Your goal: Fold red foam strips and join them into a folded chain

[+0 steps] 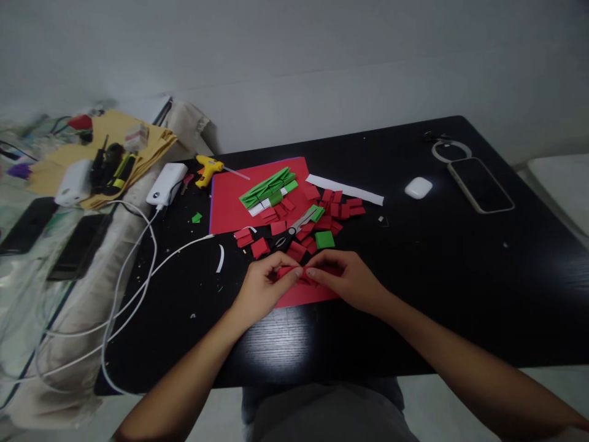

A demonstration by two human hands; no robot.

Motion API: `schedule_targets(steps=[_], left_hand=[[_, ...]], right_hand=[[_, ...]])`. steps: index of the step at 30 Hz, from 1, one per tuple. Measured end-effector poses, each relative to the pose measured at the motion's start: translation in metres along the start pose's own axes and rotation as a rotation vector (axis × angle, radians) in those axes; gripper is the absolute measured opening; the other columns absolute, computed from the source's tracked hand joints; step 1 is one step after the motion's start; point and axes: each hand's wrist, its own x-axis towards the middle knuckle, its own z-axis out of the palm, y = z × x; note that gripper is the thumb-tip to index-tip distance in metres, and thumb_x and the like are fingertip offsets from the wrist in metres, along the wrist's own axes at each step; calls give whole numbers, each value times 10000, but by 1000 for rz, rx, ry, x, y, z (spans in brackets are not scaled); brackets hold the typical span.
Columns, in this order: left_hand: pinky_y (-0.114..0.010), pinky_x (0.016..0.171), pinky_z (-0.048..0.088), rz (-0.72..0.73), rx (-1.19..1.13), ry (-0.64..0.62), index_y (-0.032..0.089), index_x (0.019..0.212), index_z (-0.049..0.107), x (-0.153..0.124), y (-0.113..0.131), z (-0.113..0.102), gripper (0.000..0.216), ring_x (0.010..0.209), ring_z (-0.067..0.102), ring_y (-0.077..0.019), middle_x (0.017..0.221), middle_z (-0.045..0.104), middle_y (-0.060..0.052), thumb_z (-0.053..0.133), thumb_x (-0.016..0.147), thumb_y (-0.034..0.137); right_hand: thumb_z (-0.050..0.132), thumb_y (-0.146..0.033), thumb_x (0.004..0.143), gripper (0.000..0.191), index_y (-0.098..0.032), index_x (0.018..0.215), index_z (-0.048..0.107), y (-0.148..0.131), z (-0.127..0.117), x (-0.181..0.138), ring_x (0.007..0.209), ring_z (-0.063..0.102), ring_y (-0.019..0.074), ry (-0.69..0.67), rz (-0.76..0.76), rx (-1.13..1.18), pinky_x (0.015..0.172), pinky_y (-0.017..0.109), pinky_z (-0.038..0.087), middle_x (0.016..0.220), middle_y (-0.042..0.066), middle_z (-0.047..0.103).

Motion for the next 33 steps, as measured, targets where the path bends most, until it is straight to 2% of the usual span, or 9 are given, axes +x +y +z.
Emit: schedule_targets(steps=[7, 16, 26, 30, 33], left_hand=[[-221, 566, 462, -20, 2, 38, 166, 836, 706, 3, 5, -6, 232, 573, 605, -123, 636, 666, 7, 704, 904, 388], [-222, 539, 353, 24, 27, 86, 165, 774, 685, 3, 9, -13, 265, 544, 458, -103, 589, 518, 38, 668, 916, 388], [-240, 625, 419, 44, 7, 154, 174, 804, 645, 5, 1, -18, 262, 616, 545, -128, 650, 613, 16, 613, 964, 379], [-249, 660, 495, 20, -50, 102, 168, 899, 665, 5, 3, -13, 261, 648, 646, -143, 694, 666, -2, 643, 950, 423], [-235, 627, 511, 7, -46, 74, 157, 898, 673, 4, 3, -9, 256, 603, 645, -130, 655, 663, 4, 709, 910, 410]], right_hand=[[708, -343, 859, 162, -190, 837, 754, -2, -2, 1, 738, 675, 180, 14, 38, 68, 756, 307, 533, 769, 19, 734], [726, -349, 847, 162, -189, 838, 749, -2, -3, 1, 727, 672, 172, 47, 25, 106, 756, 309, 536, 765, 19, 730], [750, -344, 828, 149, -196, 836, 762, -1, -2, 1, 759, 703, 185, 77, 44, 144, 794, 325, 560, 775, 19, 750], [767, -349, 817, 151, -200, 839, 766, -1, -1, 1, 757, 701, 180, 102, 74, 186, 806, 328, 560, 782, 17, 749], [773, -358, 812, 165, -196, 836, 760, -1, 0, 2, 747, 696, 173, 94, 89, 222, 800, 326, 559, 783, 18, 748]])
